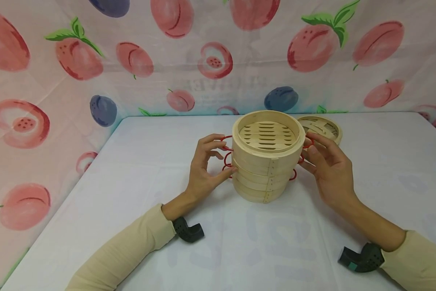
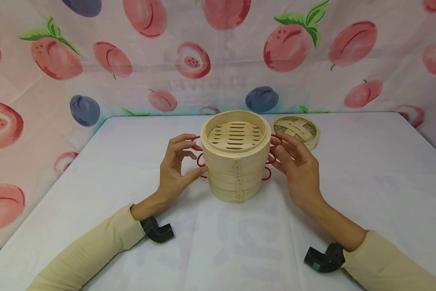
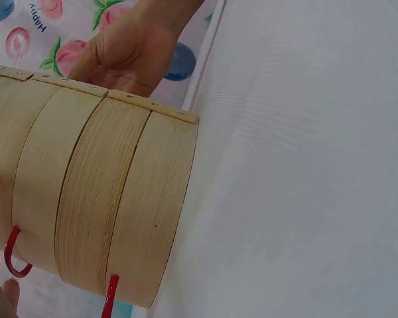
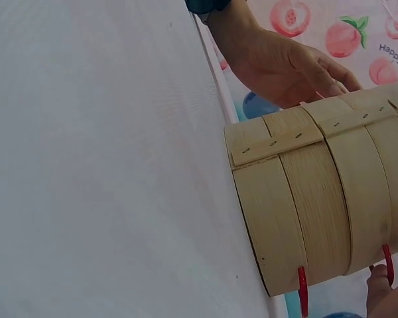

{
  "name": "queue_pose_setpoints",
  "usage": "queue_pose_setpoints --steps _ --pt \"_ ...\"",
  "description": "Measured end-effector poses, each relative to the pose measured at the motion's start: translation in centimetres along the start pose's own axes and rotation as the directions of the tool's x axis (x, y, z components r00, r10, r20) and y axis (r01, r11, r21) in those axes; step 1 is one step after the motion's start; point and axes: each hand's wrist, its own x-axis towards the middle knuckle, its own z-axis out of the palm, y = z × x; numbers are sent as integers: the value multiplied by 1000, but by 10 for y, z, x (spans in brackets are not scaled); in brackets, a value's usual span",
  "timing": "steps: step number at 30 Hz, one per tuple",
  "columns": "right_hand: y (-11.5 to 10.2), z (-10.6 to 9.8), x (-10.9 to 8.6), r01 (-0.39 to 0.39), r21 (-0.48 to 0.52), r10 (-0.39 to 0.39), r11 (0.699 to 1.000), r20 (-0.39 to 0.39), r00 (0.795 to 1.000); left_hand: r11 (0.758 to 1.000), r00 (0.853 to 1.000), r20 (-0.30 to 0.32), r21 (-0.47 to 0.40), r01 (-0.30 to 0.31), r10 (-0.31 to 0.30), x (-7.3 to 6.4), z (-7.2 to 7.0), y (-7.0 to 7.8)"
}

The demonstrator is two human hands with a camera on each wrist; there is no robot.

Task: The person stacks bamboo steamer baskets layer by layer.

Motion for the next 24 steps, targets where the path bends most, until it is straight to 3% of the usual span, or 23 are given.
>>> queue_pose_setpoints --steps 24 --pt "-2 -1 1 -16 -12 16 1000 -11 1000 1000 1000 -8 -18 -9 9 0 1 2"
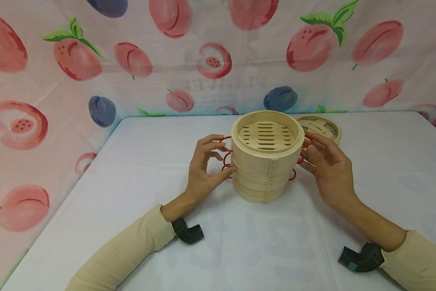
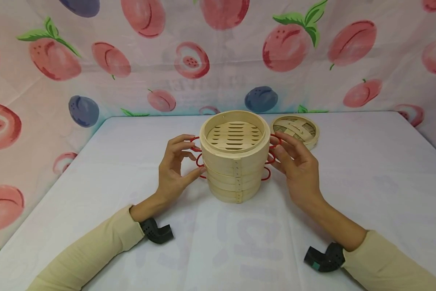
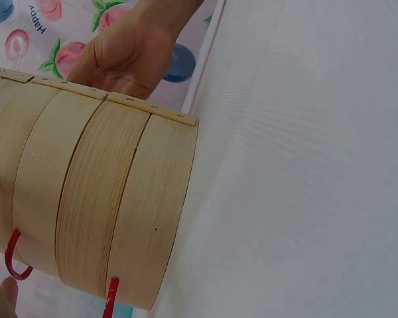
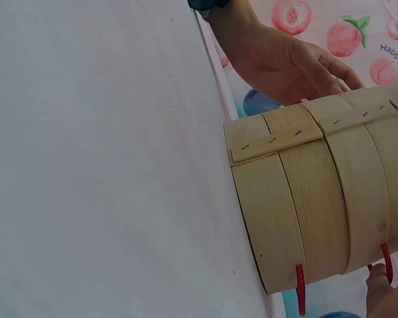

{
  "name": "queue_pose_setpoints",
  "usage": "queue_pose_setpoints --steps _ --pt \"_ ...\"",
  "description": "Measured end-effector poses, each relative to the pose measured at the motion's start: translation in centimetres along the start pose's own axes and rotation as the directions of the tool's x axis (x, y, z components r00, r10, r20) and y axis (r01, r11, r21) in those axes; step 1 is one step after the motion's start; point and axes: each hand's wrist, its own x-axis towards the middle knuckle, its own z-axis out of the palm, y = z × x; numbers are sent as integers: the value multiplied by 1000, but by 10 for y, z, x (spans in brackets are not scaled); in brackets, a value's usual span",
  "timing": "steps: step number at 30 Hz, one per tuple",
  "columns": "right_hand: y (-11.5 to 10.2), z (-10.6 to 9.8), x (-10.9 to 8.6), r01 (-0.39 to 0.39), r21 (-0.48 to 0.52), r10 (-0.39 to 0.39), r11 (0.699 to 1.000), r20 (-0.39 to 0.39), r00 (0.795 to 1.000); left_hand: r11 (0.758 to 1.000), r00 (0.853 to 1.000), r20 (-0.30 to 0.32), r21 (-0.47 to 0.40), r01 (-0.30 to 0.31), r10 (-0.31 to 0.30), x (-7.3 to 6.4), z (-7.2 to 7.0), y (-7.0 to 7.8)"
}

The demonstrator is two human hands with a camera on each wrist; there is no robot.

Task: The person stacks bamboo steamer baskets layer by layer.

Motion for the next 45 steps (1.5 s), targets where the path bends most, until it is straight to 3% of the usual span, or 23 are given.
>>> queue_pose_setpoints --steps 21,31,40,45 --pt "-3 -1 0 -29 15 29 999 8 1000 1000 1000 -3 3 -12 12 1 1 1" --pt "-3 -1 1 -15 -23 15 1000 6 1000 1000 1000 13 17 -1 1 1 0 -1" --pt "-9 -6 7 -63 -227 60 972 -18 998 999 997 69 25 21 -22 1 2 -2" --pt "-14 -20 15 -19 -295 7 955 -43 999 999 996 83 25 30 -32 1 3 -3"
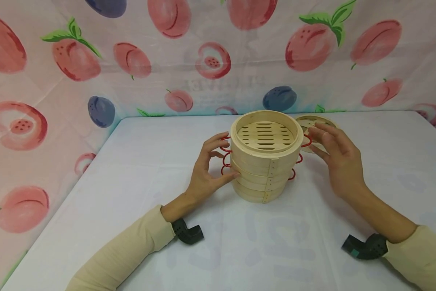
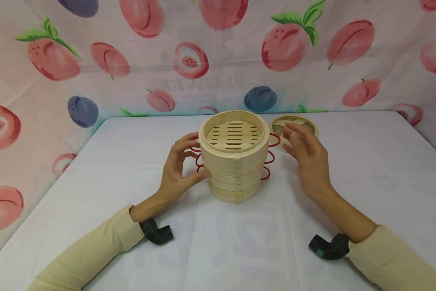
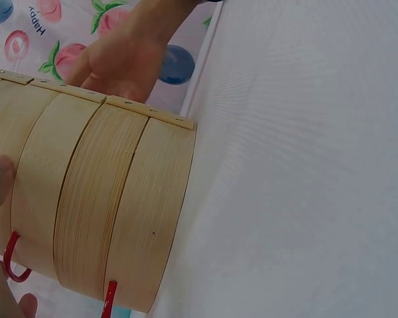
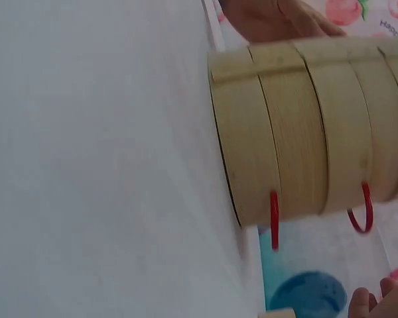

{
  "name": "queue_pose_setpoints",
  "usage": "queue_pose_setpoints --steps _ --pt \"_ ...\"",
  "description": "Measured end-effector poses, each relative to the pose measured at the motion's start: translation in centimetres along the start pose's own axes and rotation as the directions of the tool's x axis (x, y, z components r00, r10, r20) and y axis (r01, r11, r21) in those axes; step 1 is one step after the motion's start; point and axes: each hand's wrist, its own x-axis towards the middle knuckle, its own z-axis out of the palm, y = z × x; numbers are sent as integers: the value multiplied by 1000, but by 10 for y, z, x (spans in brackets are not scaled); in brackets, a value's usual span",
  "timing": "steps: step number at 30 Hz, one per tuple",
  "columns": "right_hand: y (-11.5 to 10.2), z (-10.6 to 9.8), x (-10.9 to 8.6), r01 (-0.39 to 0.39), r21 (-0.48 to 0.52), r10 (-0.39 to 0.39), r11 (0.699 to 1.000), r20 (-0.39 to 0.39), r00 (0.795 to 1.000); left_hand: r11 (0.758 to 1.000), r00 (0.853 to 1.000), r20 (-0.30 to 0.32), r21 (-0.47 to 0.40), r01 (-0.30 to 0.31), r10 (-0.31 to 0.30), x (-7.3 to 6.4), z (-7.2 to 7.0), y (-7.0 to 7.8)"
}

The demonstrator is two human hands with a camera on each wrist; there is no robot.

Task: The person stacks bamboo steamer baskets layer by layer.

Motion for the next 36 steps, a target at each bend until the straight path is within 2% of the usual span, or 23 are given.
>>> queue_pose_setpoints --steps 3,6,12,15,16,18,20,23,26,29,33,36 --pt "0 -11 6 10 -28 -11 1000 -54 998 1000 1000 1 1 4 -4 -1 0 -1" --pt "2 -26 12 -18 -12 17 1000 -115 993 1000 1000 2 -6 7 -7 -1 0 -1" --pt "11 -54 20 -132 -79 116 988 -190 975 1000 1000 -1 -18 3 -3 -1 0 -1" --pt "16 -63 21 -188 -93 165 978 -212 963 1000 1000 -2 -25 2 -2 -1 0 -1" --pt "17 -65 21 -205 -129 174 970 -221 960 1000 1000 -2 -27 3 -3 -1 0 -1" --pt "20 -68 21 -246 -279 184 928 -231 955 1000 1000 -2 -31 6 -6 -1 0 -1" --pt "22 -71 19 -300 -425 218 854 -231 948 999 1000 -1 -33 9 -9 -1 0 -1" --pt "25 -74 17 -357 -564 281 745 -221 934 1000 1000 2 -30 9 -9 -1 0 -1" --pt "27 -75 17 -385 -593 333 707 -201 921 1000 1000 3 -26 7 -7 -1 0 0" --pt "30 -74 16 -351 -638 332 685 -155 931 1000 1000 3 -26 6 -6 -2 0 1" --pt "33 -72 16 -278 -719 317 638 -84 945 999 1000 1 -31 7 -7 -1 0 1" --pt "33 -71 16 -260 -770 335 582 -64 940 999 1000 2 -33 6 -6 -1 0 1"
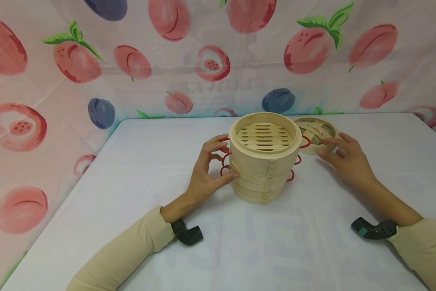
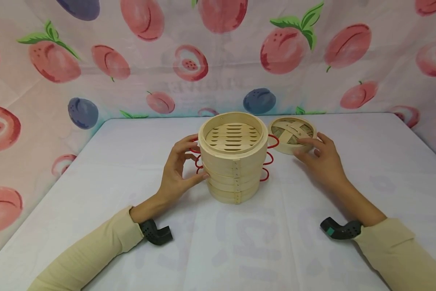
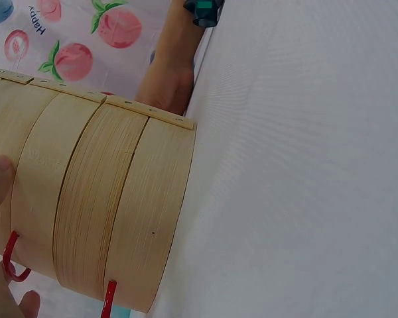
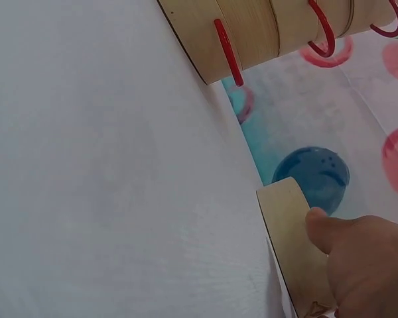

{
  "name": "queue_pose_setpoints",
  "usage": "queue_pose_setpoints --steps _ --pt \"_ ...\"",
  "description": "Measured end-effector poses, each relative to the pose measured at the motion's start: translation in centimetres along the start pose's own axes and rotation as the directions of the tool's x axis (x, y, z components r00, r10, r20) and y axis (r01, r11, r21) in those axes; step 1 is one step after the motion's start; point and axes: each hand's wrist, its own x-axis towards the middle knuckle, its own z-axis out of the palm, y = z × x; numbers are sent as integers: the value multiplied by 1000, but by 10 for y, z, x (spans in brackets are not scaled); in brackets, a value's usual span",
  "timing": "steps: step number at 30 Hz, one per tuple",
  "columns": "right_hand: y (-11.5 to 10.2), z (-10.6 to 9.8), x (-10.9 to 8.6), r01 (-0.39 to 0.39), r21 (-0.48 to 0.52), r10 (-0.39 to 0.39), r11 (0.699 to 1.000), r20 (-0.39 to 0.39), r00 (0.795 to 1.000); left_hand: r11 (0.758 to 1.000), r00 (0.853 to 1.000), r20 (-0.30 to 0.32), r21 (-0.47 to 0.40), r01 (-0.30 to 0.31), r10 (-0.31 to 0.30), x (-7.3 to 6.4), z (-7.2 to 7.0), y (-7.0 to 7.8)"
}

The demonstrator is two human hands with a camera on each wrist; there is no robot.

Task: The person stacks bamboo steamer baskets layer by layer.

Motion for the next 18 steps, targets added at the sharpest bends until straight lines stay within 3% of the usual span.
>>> queue_pose_setpoints --steps 5,12,18 --pt "0 1 1 -8 -45 9 999 13 1000 1000 1000 1 -5 1 -1 1 0 2" --pt "3 1 1 21 -30 -22 999 -25 999 1000 1000 3 3 -6 6 10 2 28" --pt "4 1 1 27 -34 -29 999 -57 998 1000 1000 4 6 7 -7 10 2 31"
